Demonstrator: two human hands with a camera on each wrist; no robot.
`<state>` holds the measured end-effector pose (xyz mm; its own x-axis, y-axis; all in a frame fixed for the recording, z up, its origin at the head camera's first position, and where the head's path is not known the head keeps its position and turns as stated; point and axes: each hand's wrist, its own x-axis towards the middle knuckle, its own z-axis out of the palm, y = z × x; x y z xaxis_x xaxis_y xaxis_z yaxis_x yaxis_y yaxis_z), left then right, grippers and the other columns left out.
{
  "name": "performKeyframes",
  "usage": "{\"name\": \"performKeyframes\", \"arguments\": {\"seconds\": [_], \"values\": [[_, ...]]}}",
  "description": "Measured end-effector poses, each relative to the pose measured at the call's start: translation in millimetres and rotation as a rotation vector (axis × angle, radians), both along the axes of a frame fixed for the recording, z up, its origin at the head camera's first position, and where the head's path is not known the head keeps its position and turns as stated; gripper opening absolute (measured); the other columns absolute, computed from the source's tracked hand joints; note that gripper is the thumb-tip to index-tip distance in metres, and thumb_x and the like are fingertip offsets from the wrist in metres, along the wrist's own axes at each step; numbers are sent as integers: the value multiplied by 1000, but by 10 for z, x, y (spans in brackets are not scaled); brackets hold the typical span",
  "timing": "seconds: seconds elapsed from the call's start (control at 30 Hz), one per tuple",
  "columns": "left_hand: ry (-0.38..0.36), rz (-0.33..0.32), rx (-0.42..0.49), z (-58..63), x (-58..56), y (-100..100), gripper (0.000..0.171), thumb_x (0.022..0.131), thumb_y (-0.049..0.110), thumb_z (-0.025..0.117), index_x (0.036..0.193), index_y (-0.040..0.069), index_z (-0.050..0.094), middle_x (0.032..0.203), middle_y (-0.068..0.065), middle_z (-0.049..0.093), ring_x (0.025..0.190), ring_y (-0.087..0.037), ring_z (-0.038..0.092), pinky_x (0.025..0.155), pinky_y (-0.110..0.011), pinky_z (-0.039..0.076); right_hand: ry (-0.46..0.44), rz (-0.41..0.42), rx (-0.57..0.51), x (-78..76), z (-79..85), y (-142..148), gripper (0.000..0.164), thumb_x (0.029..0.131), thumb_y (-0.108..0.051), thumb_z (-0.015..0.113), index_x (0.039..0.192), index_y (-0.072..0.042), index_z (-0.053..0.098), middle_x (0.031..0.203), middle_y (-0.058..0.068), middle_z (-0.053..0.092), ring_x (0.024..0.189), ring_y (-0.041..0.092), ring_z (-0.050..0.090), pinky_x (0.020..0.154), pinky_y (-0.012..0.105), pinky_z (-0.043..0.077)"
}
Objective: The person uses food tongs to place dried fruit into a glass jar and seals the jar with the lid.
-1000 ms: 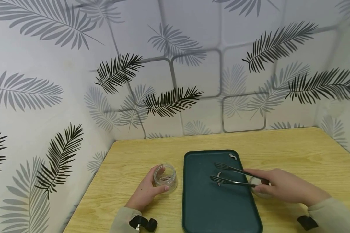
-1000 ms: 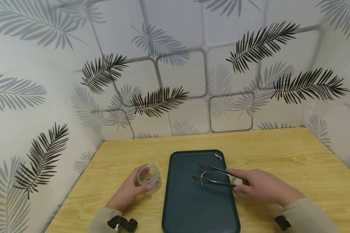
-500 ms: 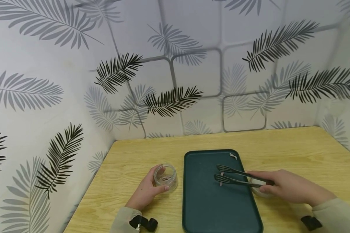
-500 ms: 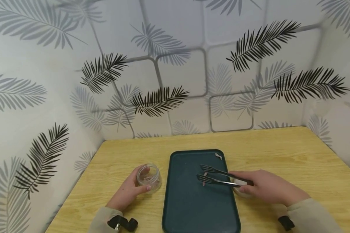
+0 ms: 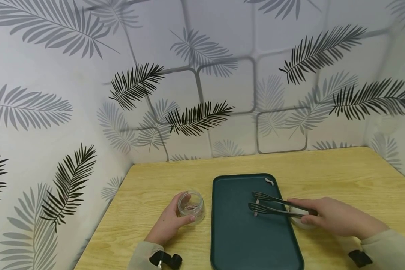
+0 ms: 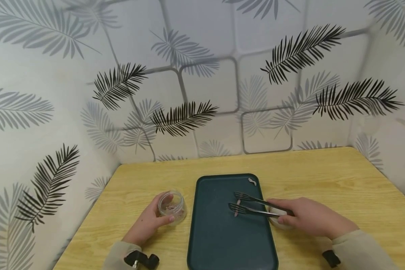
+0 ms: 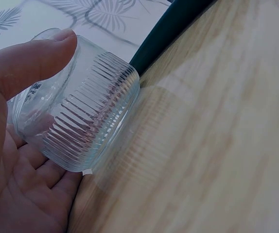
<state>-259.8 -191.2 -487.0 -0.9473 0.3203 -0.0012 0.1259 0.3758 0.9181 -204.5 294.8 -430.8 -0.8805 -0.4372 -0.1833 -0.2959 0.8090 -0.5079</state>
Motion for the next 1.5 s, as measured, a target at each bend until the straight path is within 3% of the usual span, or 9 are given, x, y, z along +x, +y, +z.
{"name": "performKeyframes", "arguments": {"seconds": [0.17, 0.33, 0.57, 0.7, 0.93, 1.13, 1.17, 1.37, 1.5], "values": [[0, 5, 7, 22, 1, 4, 82, 84, 30, 84, 153, 28, 39, 153, -1, 47, 144, -25, 37, 116, -53, 27, 11, 7, -3, 6, 7, 2, 60, 95, -49, 65, 151, -34, 50, 133, 4, 65, 110, 20, 64, 83, 46, 52], [9, 7, 21, 21, -15, 1, 80, 84, 28, 84, 152, 27, 40, 152, -1, 47, 144, -24, 37, 116, -52, 26, 56, 31, 23, 11, 13, 9, 58, 95, -51, 64, 149, -35, 52, 128, -1, 67, 100, 9, 61, 79, 39, 51], [3, -4, 18, 20, 3, -2, 81, 84, 29, 84, 153, 27, 40, 153, -1, 47, 145, -23, 36, 117, -51, 25, 65, 87, -41, 39, 7, 25, 57, 98, -48, 61, 150, -28, 53, 89, -14, 64, 69, 2, 50, 64, 29, 39], [9, 3, 10, 24, 5, 0, 82, 84, 30, 84, 153, 27, 40, 153, 0, 47, 145, -23, 36, 117, -52, 24, 60, 105, -80, 38, 28, 10, 53, 100, -44, 60, 149, -26, 54, 78, -14, 60, 63, 2, 50, 59, 28, 39], [14, 7, -12, -2, -9, -6, 80, 84, 33, 84, 152, 29, 41, 152, 1, 48, 144, -22, 36, 117, -52, 24, 86, 84, -72, 36, 76, -35, 50, 101, -42, 59, 149, -28, 54, 67, -14, 54, 57, 3, 46, 55, 27, 37], [8, 6, -6, 14, -16, -5, 81, 84, 33, 84, 153, 30, 39, 153, 2, 47, 145, -22, 35, 118, -52, 24, 125, 69, -66, 16, 130, -106, 49, 102, -40, 59, 150, -33, 52, 59, -14, 40, 49, 2, 33, 52, 27, 35], [11, 5, -4, 19, -14, -4, 81, 84, 33, 84, 153, 30, 39, 153, 1, 47, 145, -22, 35, 118, -52, 24, 140, 75, -67, 14, 142, -124, 48, 103, -40, 58, 150, -33, 51, 63, -15, 46, 51, 2, 35, 54, 27, 36], [14, 4, -3, 30, -1, 6, 81, 84, 31, 84, 152, 28, 41, 152, -1, 48, 145, -24, 36, 117, -53, 24, 180, 117, -88, 1, 203, -275, 50, 104, -45, 53, 152, -32, 48, 64, -15, 51, 49, 1, 36, 59, 26, 40], [0, 12, -1, 25, 7, 14, 80, 84, 30, 85, 151, 29, 41, 152, 1, 48, 145, -23, 35, 118, -53, 23, 199, 146, -113, -27, 215, -380, 51, 104, -42, 53, 153, -32, 46, 55, -14, 43, 45, 2, 31, 56, 26, 39]]}}
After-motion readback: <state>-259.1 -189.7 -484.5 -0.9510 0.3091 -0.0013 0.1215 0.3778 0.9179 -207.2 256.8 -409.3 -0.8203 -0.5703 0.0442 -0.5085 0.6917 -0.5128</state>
